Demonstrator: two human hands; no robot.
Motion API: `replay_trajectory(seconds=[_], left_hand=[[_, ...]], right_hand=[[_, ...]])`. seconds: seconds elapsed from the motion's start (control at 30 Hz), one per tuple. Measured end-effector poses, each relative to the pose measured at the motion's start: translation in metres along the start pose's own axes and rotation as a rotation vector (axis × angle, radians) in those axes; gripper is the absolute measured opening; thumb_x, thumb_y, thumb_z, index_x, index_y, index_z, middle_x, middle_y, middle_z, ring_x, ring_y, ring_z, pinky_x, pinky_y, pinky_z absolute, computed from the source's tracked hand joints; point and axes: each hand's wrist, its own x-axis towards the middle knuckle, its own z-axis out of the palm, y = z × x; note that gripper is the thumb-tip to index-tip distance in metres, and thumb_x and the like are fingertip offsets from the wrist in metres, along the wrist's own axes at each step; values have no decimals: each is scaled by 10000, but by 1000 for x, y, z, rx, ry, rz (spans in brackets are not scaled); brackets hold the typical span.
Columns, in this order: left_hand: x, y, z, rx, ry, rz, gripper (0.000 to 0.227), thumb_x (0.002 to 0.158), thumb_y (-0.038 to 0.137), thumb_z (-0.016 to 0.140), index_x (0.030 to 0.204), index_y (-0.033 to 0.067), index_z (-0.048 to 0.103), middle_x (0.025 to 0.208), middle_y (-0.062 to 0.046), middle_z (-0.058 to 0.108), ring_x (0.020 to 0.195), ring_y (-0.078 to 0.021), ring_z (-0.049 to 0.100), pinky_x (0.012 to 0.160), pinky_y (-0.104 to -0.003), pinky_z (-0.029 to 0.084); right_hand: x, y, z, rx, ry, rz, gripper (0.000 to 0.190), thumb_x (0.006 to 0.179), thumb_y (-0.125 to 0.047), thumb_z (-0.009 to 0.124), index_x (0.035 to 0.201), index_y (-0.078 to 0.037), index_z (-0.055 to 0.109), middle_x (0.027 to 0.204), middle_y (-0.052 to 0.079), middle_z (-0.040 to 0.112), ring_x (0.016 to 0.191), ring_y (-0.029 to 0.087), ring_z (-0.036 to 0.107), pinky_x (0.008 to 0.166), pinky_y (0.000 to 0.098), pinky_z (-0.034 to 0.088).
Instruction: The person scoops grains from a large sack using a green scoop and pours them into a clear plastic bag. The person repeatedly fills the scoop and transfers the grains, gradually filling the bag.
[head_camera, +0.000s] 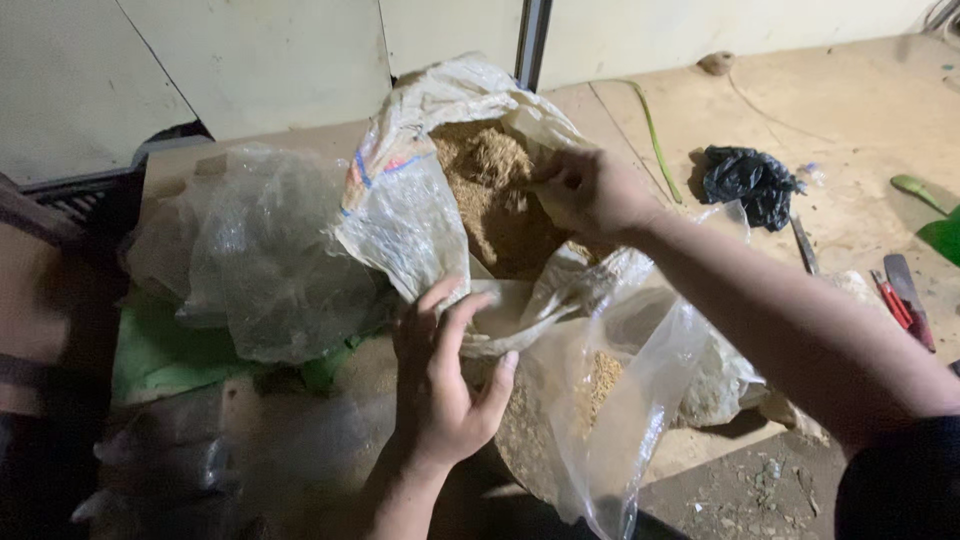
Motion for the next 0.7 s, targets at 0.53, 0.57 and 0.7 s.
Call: replay_trajectory(seconds=[0.53, 0.57, 0.7], left_hand=[[74, 50, 51, 435, -631, -545, 216, 954, 368, 654, 962, 173, 748, 817, -27, 756, 689, -178, 715, 660, -352, 538], [78, 51, 50, 467, -624, -598, 205, 980, 345, 635, 948, 190, 765, 796, -20, 753, 677, -190, 711, 654, -360, 535], [89, 51, 42, 449, -572, -682, 147, 929, 332, 685, 938, 228, 788, 776, -8, 760, 659, -186, 697, 669, -372, 522]], right_hand=[[-48, 9, -101, -175, -89, -227, 224, 967, -270, 707, 1146, -146, 758, 721, 59, 721, 558, 131, 586, 535, 323, 473], [-52, 11, -106, -208, -91, -216, 225, 971, -288, 713, 1144, -152, 760, 706, 69, 716, 549, 143, 580, 531, 334, 468], [-64, 15, -125, -126, -175, -242, 199, 958, -225, 702, 1131, -139, 747, 769, 60, 755, 625, 131, 645, 595, 317, 531]])
